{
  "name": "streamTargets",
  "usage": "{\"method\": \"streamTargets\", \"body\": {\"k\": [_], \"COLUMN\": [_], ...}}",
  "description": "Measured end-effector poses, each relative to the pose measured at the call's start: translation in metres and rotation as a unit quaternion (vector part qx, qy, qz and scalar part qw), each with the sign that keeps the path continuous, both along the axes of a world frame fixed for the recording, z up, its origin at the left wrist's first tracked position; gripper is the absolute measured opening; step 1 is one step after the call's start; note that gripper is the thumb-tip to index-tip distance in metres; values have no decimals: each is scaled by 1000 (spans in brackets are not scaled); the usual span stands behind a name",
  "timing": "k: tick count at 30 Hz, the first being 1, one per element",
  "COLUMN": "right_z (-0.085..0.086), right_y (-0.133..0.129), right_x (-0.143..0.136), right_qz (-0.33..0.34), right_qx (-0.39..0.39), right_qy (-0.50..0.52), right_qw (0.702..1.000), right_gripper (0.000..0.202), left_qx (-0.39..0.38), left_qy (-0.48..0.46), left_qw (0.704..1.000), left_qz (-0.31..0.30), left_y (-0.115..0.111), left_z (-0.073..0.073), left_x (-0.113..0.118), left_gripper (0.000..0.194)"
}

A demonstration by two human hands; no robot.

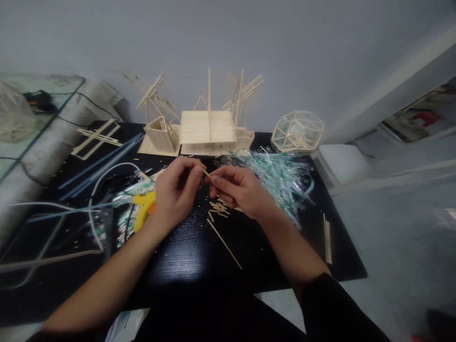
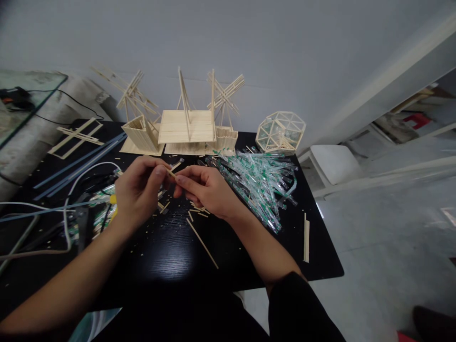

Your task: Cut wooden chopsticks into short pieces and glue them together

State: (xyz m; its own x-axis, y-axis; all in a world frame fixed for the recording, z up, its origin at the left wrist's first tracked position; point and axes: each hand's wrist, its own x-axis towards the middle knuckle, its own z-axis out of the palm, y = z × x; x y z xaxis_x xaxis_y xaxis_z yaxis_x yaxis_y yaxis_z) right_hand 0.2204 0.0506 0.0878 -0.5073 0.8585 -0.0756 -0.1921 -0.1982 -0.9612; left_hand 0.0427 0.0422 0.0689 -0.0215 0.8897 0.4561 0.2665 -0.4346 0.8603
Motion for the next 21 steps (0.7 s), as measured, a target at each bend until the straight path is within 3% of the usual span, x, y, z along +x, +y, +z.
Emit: {"method": "streamTargets", "body": {"k": [5, 10, 16, 18, 21], "right_z": [-4, -2, -3, -4, -4], "right_y": [-4, -6, -13, -15, -14], "right_x": [-7, -8, -14, -16, -15], "right_qz": [5, -66, -134, -132, -115], "right_qx": [2, 154, 277, 284, 243], "right_qy": [-12, -131, -220, -229, -211], "right_qw": [1000, 977, 926, 922, 940], "right_gripper": [26, 19, 14, 13, 13], "left_qx": [23, -19, -23, -30, -49], "left_qy": [33, 12, 68, 76, 37], "left_qw": [999, 1000, 994, 993, 995], "left_qz": [22, 16, 77, 86, 80], "left_y": [-1, 1, 2, 2, 5], "left_z": [-2, 0, -3, -2, 1], "left_x": [-1, 1, 3, 2, -1], "left_gripper": [20, 23, 27, 31, 34]}}
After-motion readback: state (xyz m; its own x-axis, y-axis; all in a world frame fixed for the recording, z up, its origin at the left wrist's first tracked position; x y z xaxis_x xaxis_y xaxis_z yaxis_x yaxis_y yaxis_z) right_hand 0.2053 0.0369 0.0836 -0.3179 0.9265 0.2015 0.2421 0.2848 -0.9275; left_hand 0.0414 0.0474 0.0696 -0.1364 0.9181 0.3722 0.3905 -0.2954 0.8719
